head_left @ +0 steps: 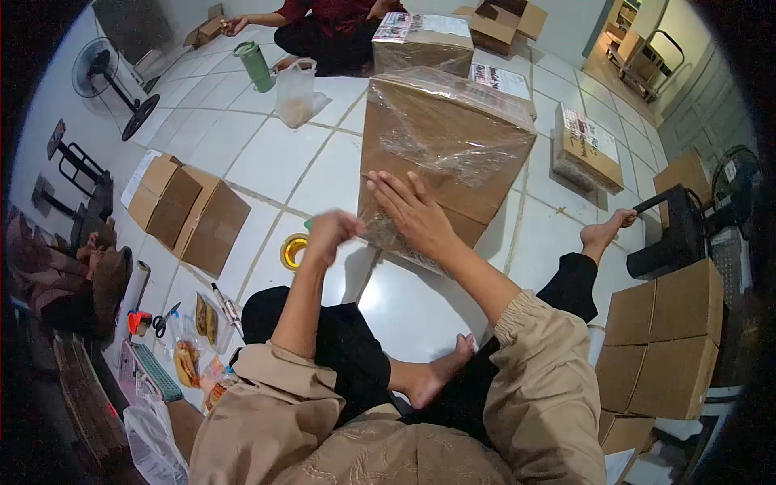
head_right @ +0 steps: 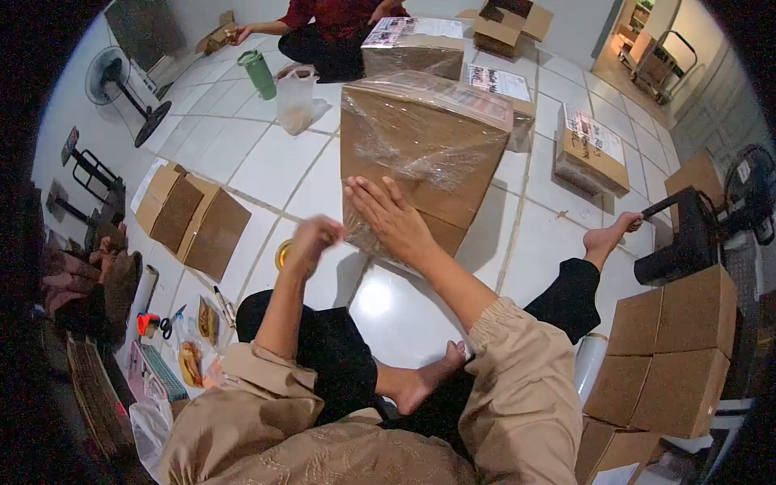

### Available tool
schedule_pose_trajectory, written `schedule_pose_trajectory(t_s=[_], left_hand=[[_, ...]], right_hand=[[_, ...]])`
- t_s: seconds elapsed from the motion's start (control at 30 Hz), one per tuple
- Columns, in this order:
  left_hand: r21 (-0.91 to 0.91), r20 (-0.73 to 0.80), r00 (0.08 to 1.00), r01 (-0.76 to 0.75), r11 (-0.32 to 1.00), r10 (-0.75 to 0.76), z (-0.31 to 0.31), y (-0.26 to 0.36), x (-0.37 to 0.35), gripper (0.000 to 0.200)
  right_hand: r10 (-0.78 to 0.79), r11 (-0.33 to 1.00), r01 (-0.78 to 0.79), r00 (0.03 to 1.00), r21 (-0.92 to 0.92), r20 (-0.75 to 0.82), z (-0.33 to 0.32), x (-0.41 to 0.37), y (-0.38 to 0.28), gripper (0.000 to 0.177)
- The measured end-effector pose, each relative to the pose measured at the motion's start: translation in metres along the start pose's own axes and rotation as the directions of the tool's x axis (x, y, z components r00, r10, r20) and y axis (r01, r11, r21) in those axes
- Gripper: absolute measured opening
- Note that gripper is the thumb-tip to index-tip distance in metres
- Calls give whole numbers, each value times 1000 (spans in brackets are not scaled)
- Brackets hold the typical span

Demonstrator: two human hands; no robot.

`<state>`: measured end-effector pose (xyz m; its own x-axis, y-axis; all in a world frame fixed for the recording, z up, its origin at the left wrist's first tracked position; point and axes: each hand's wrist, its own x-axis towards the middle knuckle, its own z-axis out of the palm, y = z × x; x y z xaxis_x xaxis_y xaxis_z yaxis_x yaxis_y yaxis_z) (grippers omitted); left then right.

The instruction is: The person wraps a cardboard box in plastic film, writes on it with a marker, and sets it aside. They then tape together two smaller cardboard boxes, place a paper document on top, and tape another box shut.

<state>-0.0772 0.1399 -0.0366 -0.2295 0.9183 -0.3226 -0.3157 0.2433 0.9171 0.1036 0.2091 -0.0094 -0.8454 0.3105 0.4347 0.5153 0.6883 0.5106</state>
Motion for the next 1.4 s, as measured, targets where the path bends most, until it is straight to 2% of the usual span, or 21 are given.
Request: schedule_pose_trajectory(t_s=[0.07, 0.13, 0.2, 0.27, 0.33, 0.37, 0.43, 0.47, 0.5, 0.57, 0.67, 0.77, 0.93, 1.0, 1.07, 1.1, 1.13, 1.17, 1.2, 1.27, 1.4], left_hand=[[240, 185, 947, 214, 947, -261, -1, -22, -2, 13], [307, 183, 971, 91, 947, -152, 8, -26, 8, 14], [329, 193, 973, 61, 942, -130, 11, -18, 22, 13], [551, 229, 973, -156, 820, 31, 4, -4, 26, 13], [240, 22, 954, -295, 925, 299, -8, 9, 26, 16], [43, -92, 950, -297, 954, 299, -21, 20, 25, 16], [228, -184, 962, -157, 961, 201, -57, 25, 30, 18], [611, -163, 978, -5, 792, 132, -79, 20, 31, 26], [878, -174, 983, 129, 460, 58, -97, 13, 34, 35], [967, -251, 967, 252, -17, 51, -121, -24, 29, 53], [980, -141, 989, 133, -146, -45, -133, -55, 17, 61], [972, -132, 990, 122, -199, -38, -122, -63, 20, 60], [980, -178, 980, 184, -75, 89, -123, -81, 30, 44], [969, -203, 906, 130, 211, 372, -124, -63, 19, 35], [908, -345, 849, 194, 371, 400, -126, -37, 3, 32], [816, -489, 779, 249, 522, 393, -127, -23, -8, 31], [756, -455, 749, 41, 653, 481, -127, -14, -28, 30], [657, -441, 701, -173, 734, 560, -125, -7, -57, 33], [594, -399, 717, -273, 757, 571, -113, 8, -91, 35], [476, -310, 780, -369, 798, 544, -85, 33, -161, 38], [580, -75, 805, -445, 682, 589, -65, 27, -230, 37]], right_hand=[[14, 999, -13, 999, 39, -37, 3, 2, -3, 63], [28, 984, -30, 1000, 175, 10, 3, -1, -8, 61], [15, 990, -17, 1000, 139, 17, 1, -4, -13, 58], [6, 997, -7, 1000, 82, 16, -1, -3, -10, 56], [2, 998, -3, 1000, 60, 6, -3, -6, -14, 52], [2, 998, -3, 1000, 60, 10, -4, -9, -17, 52], [-33, 999, 33, 999, 22, -16, -1, -14, -27, 50], [-45, 999, 45, 997, 4, -61, 2, -17, -33, 48], [-48, 999, 48, 996, 7, -72, 4, -19, -39, 48], [-89, 983, 70, 990, -168, -110, 6, -25, -53, 44], [-130, 981, 118, 989, -154, -69, 19, -41, -81, 41], [-176, 960, 137, 973, -242, -147, 17, -46, -99, 37], [13, 997, -11, 1000, 74, -19, 2, -24, -104, 30], [4, 991, -8, 999, 131, 31, -12, -19, -99, 29], [109, 830, -144, 989, 540, 96, -31, -20, -99, 22], [109, 833, -145, 989, 533, 98, -45, -24, -101, 22], [172, 474, -316, 949, 822, 265, -62, -30, -104, 25], [147, 2, -446, 886, 895, 440, -76, -34, -105, 29], [143, 3, -456, 881, 890, 451, -87, -38, -104, 29], [60, -720, -433, 740, 542, 670, -105, -45, -107, 31], [-24, -980, -120, 867, 160, 498, -136, -41, -112, 39]])
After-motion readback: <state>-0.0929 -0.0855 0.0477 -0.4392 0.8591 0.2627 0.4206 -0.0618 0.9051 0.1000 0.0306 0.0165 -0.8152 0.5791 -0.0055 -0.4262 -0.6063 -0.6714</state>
